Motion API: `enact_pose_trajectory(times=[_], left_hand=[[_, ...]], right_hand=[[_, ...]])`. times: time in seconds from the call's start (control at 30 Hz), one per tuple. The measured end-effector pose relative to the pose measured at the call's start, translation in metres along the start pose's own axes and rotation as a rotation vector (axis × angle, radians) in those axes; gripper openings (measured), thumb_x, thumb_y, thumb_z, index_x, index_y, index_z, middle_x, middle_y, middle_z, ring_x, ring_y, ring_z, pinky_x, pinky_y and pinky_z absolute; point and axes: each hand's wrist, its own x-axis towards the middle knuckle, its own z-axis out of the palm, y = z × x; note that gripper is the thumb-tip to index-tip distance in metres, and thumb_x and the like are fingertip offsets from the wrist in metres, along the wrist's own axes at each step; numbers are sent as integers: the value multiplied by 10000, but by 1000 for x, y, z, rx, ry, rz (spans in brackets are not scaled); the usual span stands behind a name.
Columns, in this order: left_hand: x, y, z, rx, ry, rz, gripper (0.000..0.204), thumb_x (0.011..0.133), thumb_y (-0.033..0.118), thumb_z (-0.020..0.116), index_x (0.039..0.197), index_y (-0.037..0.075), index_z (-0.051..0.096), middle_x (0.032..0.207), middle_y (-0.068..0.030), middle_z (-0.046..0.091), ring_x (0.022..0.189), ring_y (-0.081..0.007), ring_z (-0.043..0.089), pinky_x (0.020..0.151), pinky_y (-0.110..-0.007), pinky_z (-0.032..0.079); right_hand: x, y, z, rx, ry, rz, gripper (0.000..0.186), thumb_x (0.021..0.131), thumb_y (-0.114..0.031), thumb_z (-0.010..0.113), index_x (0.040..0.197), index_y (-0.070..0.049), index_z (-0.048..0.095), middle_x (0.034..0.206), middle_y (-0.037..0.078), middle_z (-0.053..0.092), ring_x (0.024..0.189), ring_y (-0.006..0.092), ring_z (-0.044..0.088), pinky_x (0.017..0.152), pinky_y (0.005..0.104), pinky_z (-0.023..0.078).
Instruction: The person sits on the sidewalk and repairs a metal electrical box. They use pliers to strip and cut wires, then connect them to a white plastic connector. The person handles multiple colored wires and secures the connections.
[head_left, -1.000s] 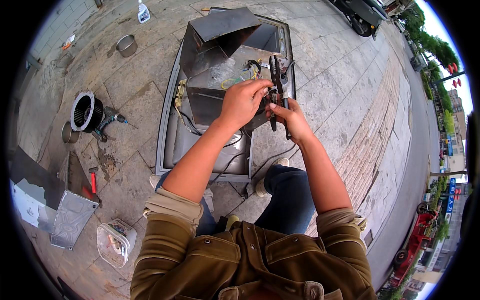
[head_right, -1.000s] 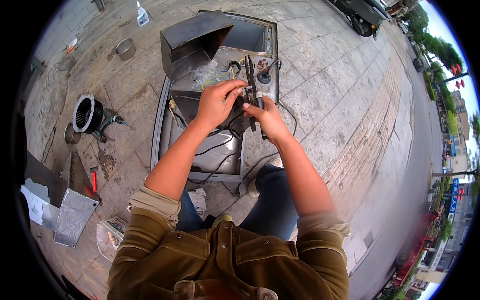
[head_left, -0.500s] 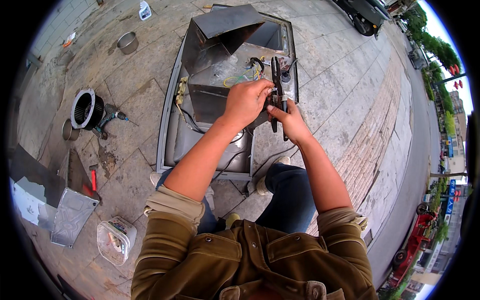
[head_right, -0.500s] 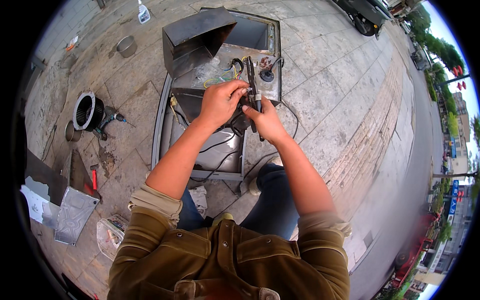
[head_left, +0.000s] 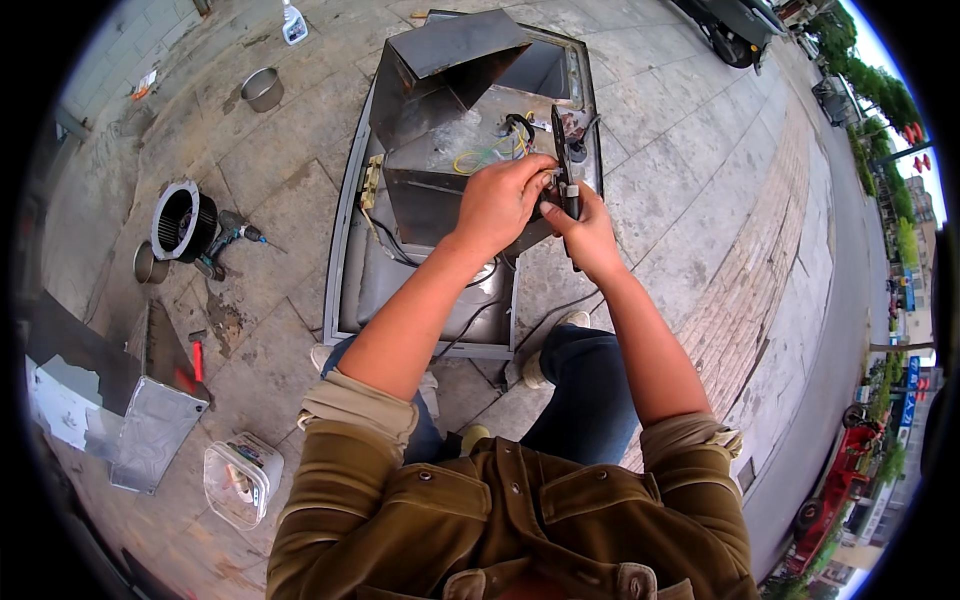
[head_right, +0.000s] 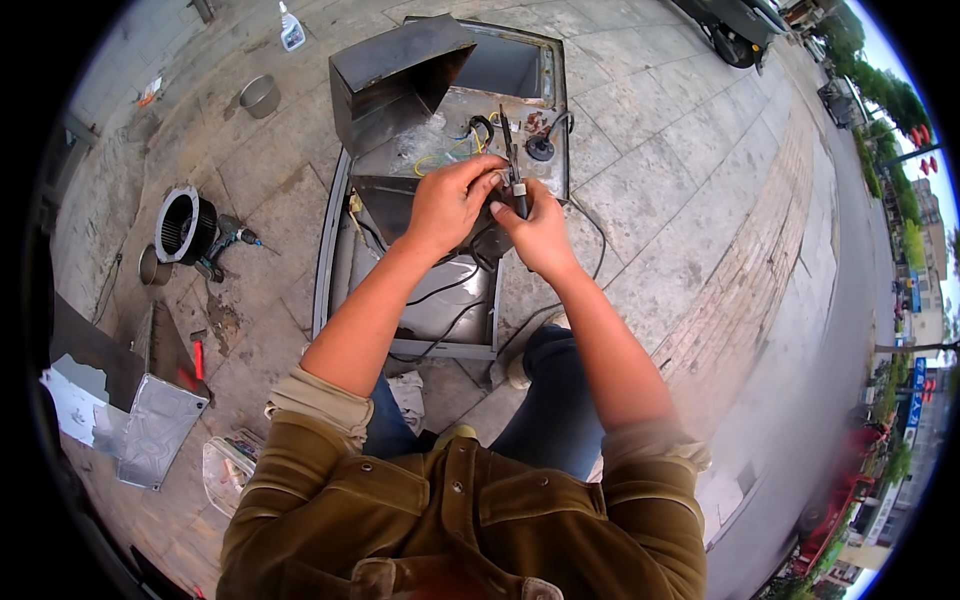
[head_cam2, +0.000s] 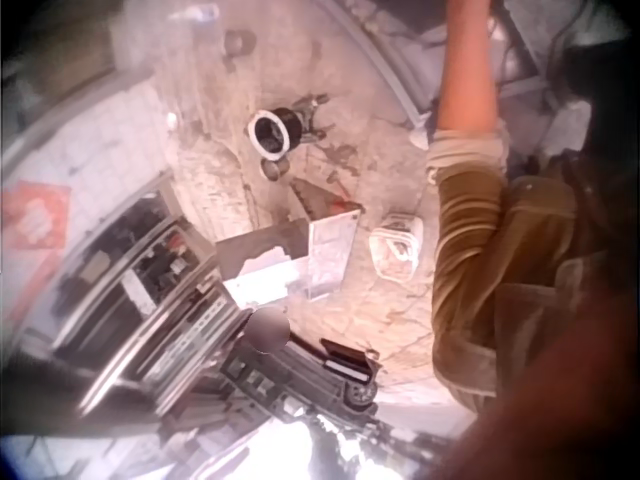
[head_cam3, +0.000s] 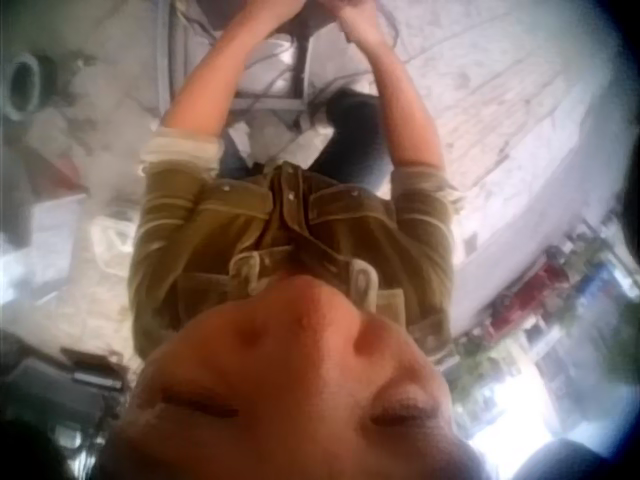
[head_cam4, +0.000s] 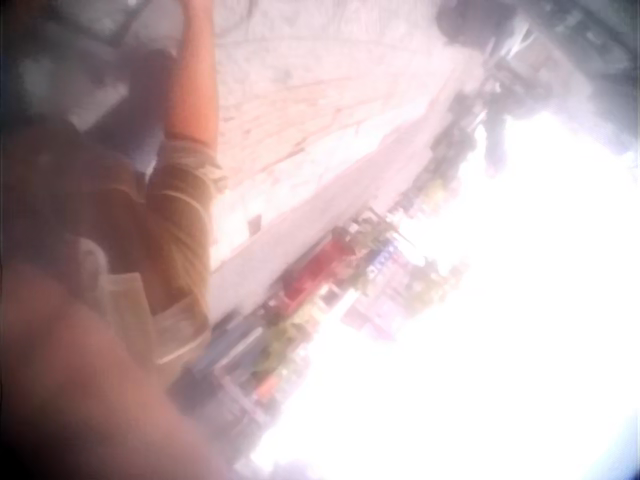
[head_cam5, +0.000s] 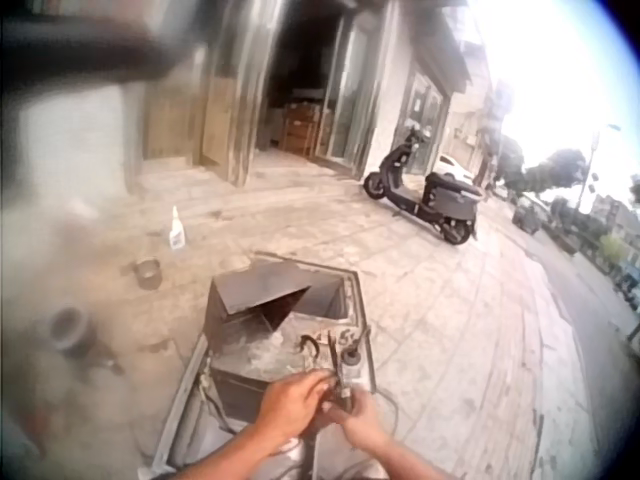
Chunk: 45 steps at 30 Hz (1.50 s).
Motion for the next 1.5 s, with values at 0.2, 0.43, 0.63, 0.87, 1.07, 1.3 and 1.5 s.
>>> enact_pose_trajectory(times=[0.2,0.43,0.63,0.87,1.07,1.3,1.5], left_hand=[[5,-18,-24,-175,126,-121,137,959,86,539,1062,22,604,914,-76,708,742,-130,659,661,-264,500],[5,-25,-47,-494,97,-401,126,980,99,504,1071,34,561,1054,-67,649,755,-101,624,672,-226,478],[-9,-6,-47,-524,83,-516,151,955,71,549,1099,31,575,1049,-39,612,754,-98,622,666,-228,473],[-52,25,0,-697,-125,-346,314,907,-31,563,1213,19,517,1363,-88,433,1078,-152,607,941,-288,474],[-61,16,14,-475,-321,-278,290,896,21,590,1182,65,577,1425,-68,426,1278,-198,463,1033,-350,416],[-52,22,2,-1,-323,-153,195,829,120,683,1010,57,646,1062,-113,666,999,-279,636,825,-311,501],[-28,27,-45,205,-111,-25,159,836,155,714,850,27,621,783,-71,641,687,-196,615,620,-292,478]], right_hand=[[16,-44,-42,-230,327,-235,669,769,-317,739,1251,72,486,1084,251,619,1006,341,615,859,384,475],[40,-11,-43,-905,333,-192,717,717,-380,764,1251,25,510,1020,206,600,1008,368,570,886,453,434],[39,-8,-26,-636,377,-163,789,697,-358,787,1307,35,477,1044,205,605,1022,362,573,912,438,424],[16,1,-18,572,231,-98,459,825,-234,718,1179,14,564,936,54,618,851,145,583,762,276,465],[13,2,-27,726,167,-78,302,815,-222,717,1021,-39,592,886,22,620,795,117,571,707,265,450],[11,7,-38,663,189,-79,298,811,-214,720,1016,-40,589,880,11,607,818,114,550,770,260,417],[5,-4,-44,575,226,-72,529,800,-173,730,1227,59,521,953,44,599,916,134,551,869,270,417]])
